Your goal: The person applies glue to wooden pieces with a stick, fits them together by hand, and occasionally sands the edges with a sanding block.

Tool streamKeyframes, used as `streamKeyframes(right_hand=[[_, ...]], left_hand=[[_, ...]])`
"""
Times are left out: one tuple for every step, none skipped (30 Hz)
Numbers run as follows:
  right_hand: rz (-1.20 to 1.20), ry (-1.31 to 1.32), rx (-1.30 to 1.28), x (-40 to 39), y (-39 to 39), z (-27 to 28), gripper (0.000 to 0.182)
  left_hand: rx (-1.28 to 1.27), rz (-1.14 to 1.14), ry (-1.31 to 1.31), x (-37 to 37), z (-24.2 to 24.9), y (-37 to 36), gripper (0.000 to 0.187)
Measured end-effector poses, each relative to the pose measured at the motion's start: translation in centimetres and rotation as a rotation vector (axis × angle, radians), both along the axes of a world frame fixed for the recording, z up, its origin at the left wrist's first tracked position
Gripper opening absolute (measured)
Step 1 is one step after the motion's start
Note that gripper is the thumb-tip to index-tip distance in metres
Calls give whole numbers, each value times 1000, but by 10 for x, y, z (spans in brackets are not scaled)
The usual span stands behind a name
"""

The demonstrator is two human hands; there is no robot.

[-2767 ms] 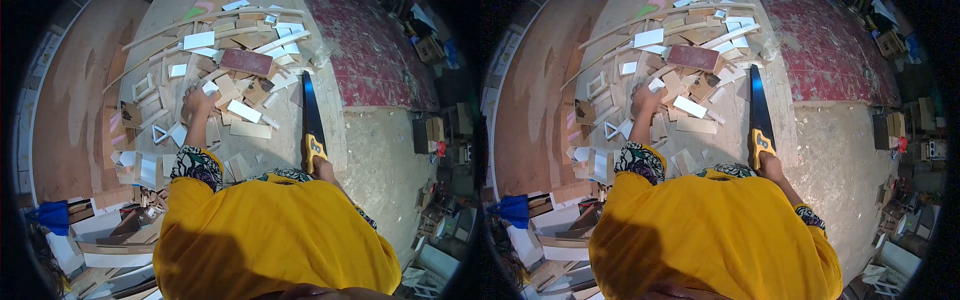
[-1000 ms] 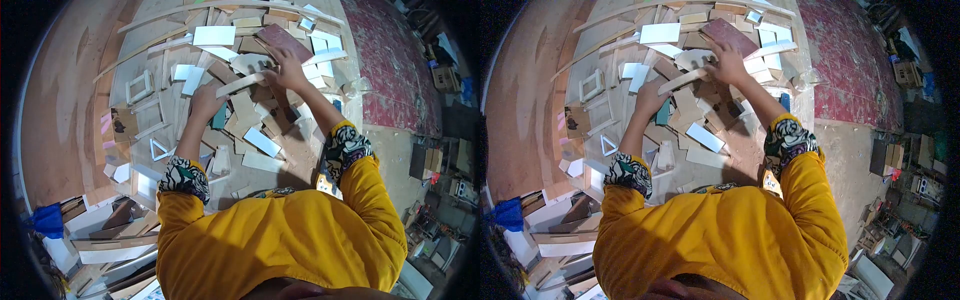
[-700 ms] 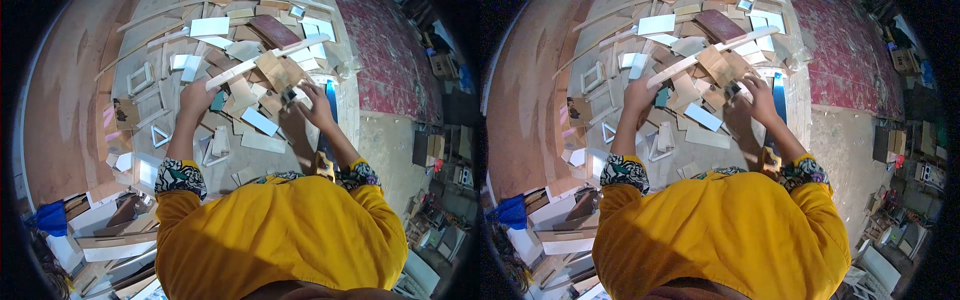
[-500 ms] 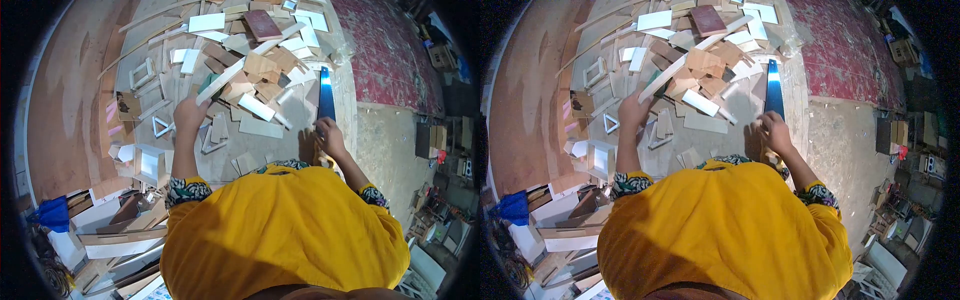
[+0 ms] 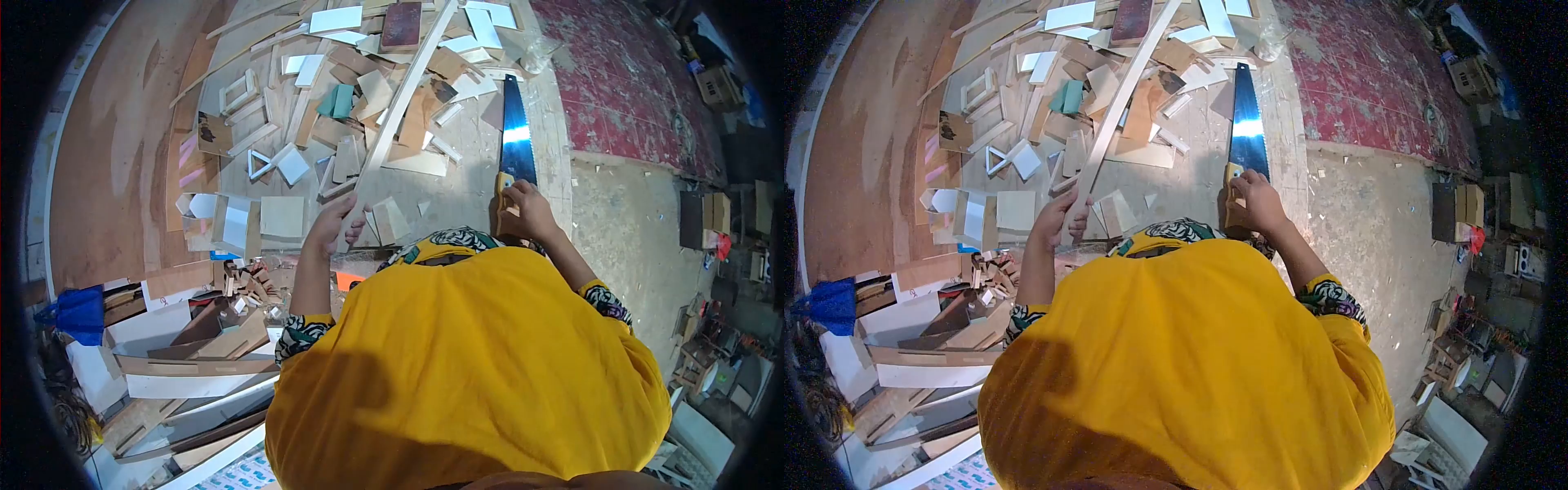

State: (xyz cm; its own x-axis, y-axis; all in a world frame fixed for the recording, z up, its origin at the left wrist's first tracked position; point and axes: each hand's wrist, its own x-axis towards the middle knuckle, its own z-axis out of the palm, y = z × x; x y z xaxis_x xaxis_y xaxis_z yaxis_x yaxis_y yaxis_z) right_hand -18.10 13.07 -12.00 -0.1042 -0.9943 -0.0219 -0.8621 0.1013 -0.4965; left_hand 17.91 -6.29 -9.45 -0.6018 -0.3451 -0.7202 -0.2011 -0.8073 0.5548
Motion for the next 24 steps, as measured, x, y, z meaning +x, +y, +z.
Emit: streamKeyframes(right_hand=[[-2, 3, -3, 1, 1, 0, 36], [-8, 17, 0, 2, 4, -1, 39], [-13, 32, 4, 3, 6, -3, 43], [-16, 33, 6, 4, 9, -7, 43], [-25, 51, -22, 5, 12, -12, 45], [-35, 68, -51, 6, 15, -15, 48], [-40, 70, -50, 7, 17, -18, 48], [-49, 68, -85, 9, 19, -20, 47], [-59, 68, -122, 10, 20, -20, 46], [-66, 70, -123, 11, 20, -21, 46], [-72, 78, -135, 12, 20, -22, 46], [-77, 86, -147, 12, 20, -22, 47], [-82, 87, -145, 12, 19, -22, 47], [-96, 77, -124, 12, 17, -22, 47], [-111, 68, -105, 13, 16, -22, 48], [-117, 69, -106, 14, 17, -22, 48], [-109, 84, -117, 15, 17, -23, 51], [-102, 101, -130, 15, 17, -21, 53], [-112, 106, -133, 19, 19, -20, 53], [-164, 120, -106, 24, 23, -18, 56], [-217, 133, -76, 30, 29, -16, 58], [-232, 160, -49, 33, 35, -15, 60], [-239, 163, -51, 36, 40, -13, 60], [-250, 152, 12, 39, 45, -8, 60]], left_hand=[[-3, -2, 3, -1, 0, 6, 40], [-47, 17, -45, -3, 0, 12, 41], [-90, 37, -92, -8, 1, 19, 41], [-217, 35, -201, -14, 5, 25, 39], [-215, 32, -200, -16, 3, 29, 39], [-291, 73, -215, -18, -1, 32, 38], [-369, 113, -230, -19, -6, 33, 37], [-369, 106, -227, -17, -15, 32, 37], [-520, 94, -262, -17, -21, 31, 37], [-671, 82, -296, -18, -26, 28, 38], [-671, 76, -292, -19, -32, 27, 38], [-893, 89, -405, -27, -29, 28, 38], [-1114, 102, -518, -34, -25, 28, 38], [-1114, 98, -514, -41, -21, 28, 38], [-1161, 86, -528, -50, -13, 28, 38], [-1209, 74, -541, -58, -10, 26, 39], [-1212, 69, -534, -63, -17, 25, 39], [-1293, 42, -546, -70, -22, 24, 39], [-1375, 15, -556, -76, -25, 23, 40], [-1248, 5, -562, -82, -29, 25, 43], [-1253, -1, -553, -88, -29, 28, 43], [-1252, -14, -536, -92, -30, 30, 43], [-1250, -25, -519, -96, -32, 31, 44], [-1251, -29, -513, -99, -35, 31, 44]])
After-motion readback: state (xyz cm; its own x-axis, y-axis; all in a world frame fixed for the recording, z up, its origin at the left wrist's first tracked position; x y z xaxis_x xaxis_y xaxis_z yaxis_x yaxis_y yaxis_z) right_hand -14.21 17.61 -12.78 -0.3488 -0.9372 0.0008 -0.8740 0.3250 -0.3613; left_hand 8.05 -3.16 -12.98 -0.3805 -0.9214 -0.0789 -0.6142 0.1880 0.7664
